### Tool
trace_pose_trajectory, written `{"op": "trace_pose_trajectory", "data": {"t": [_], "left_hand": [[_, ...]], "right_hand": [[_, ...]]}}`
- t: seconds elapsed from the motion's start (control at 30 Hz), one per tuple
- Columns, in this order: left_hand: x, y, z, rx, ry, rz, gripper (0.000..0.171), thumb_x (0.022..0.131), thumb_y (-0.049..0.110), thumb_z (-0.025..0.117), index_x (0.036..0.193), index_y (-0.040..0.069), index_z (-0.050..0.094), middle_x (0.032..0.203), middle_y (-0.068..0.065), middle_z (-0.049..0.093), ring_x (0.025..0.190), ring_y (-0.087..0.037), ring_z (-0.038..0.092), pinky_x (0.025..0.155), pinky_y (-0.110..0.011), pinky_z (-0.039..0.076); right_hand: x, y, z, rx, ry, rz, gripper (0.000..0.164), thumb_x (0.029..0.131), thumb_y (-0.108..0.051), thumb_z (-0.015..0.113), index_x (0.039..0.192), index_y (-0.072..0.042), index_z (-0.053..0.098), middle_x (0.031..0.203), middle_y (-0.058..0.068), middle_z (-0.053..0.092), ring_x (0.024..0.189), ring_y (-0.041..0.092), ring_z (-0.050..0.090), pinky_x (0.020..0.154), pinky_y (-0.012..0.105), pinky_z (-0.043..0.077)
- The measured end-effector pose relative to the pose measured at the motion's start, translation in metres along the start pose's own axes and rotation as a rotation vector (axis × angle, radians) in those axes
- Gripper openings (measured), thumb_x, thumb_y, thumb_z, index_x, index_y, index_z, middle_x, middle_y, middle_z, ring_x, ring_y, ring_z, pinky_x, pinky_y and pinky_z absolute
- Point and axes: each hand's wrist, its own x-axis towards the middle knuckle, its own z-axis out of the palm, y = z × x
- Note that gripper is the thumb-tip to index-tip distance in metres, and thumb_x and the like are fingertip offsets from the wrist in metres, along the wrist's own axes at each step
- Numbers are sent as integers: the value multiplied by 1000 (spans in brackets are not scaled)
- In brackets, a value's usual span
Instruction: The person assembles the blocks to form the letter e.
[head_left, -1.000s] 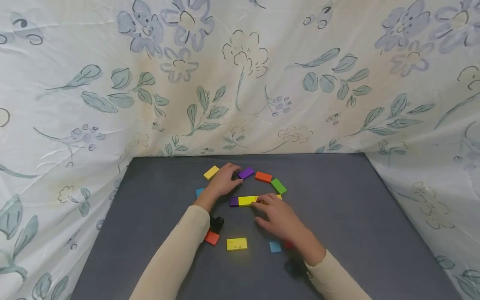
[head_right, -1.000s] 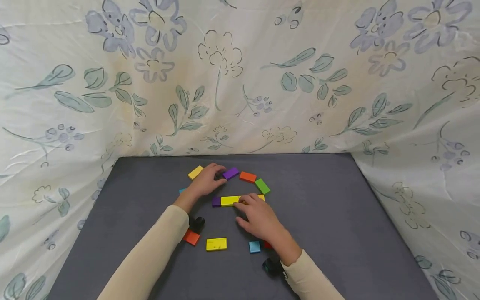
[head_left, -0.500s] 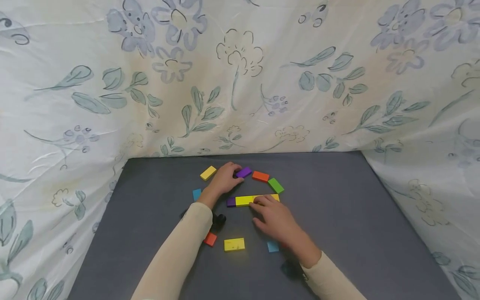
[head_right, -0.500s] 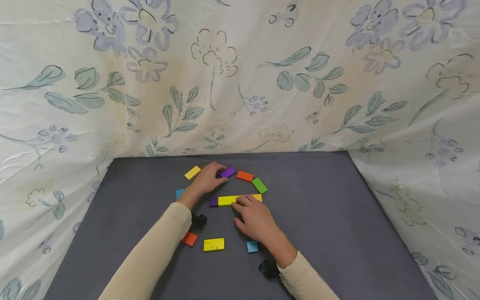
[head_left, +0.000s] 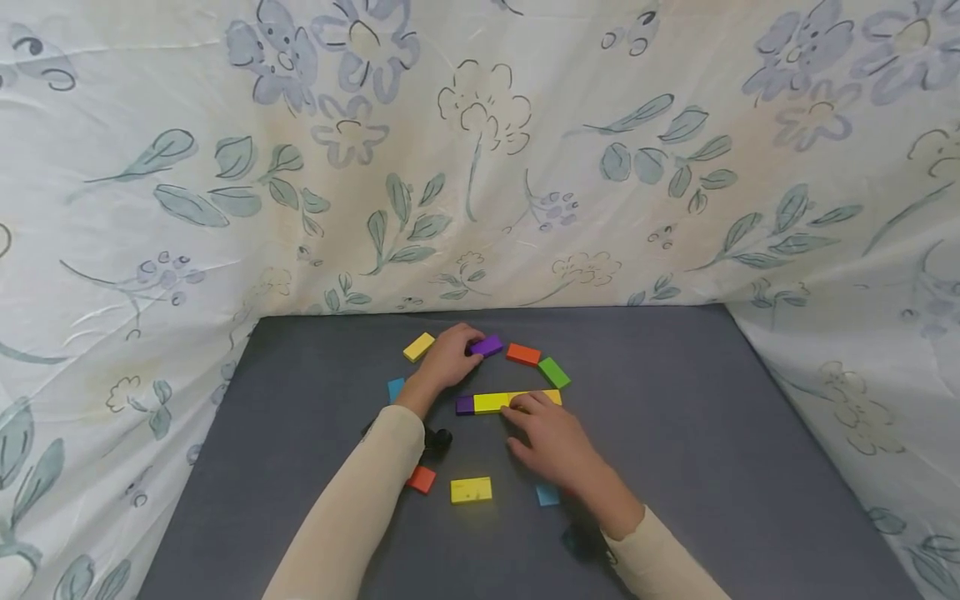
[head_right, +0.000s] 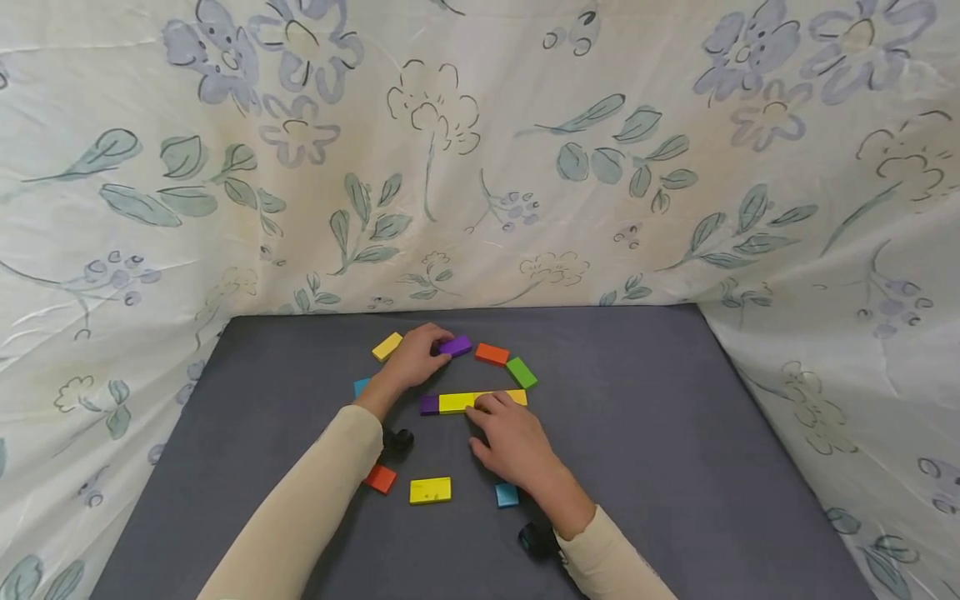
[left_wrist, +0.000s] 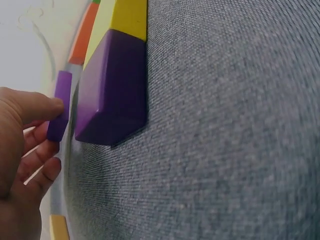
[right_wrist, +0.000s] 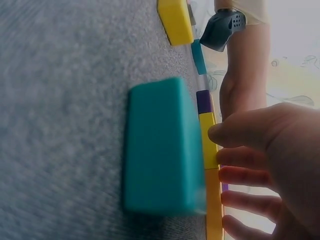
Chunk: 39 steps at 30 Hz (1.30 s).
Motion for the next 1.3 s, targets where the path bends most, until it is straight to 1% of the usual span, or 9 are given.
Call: {"op": "trace_pose_trajectory", "data": {"t": [0.3, 0.5, 0.67, 0.93, 1.3], "left_hand": [[-1, 1, -4, -19, -19, 35, 37, 105, 17, 75, 140, 7, 71, 135, -9, 67, 126, -27, 63, 115, -46, 47], [-2, 0, 0, -8, -35, 37, 36, 104, 17, 76, 139, 8, 72, 134, -8, 68, 126, -26, 63, 116, -46, 46], [-2, 1, 2, -8, -36, 43, 35, 105, 16, 75, 139, 8, 72, 133, -8, 68, 126, -26, 63, 116, -46, 46], [-4, 2, 5, -14, -69, 17, 34, 106, 15, 72, 140, 8, 71, 136, -8, 66, 128, -26, 61, 117, -46, 45], [2, 0, 5, -11, -76, 17, 34, 107, 15, 72, 140, 9, 71, 137, -8, 66, 129, -27, 60, 117, -47, 44]], "right_hand": [[-2, 0, -3, 22, -3, 11, 49, 96, -34, 85, 140, -13, 75, 139, 4, 66, 131, 25, 56, 103, 46, 57], [-2, -1, -1, 11, -12, 5, 50, 97, -34, 84, 141, -13, 75, 140, 4, 66, 132, 25, 56, 104, 46, 57], [-2, -1, 1, 3, -3, 1, 49, 97, -34, 84, 141, -14, 75, 141, 3, 66, 133, 25, 56, 103, 46, 57], [-2, -2, 3, 6, -16, 7, 49, 97, -35, 84, 141, -15, 75, 141, 3, 65, 133, 25, 56, 105, 46, 56], [-1, 0, 4, 8, 8, -2, 49, 97, -33, 85, 140, -13, 75, 140, 3, 65, 133, 25, 55, 104, 45, 56]]}}
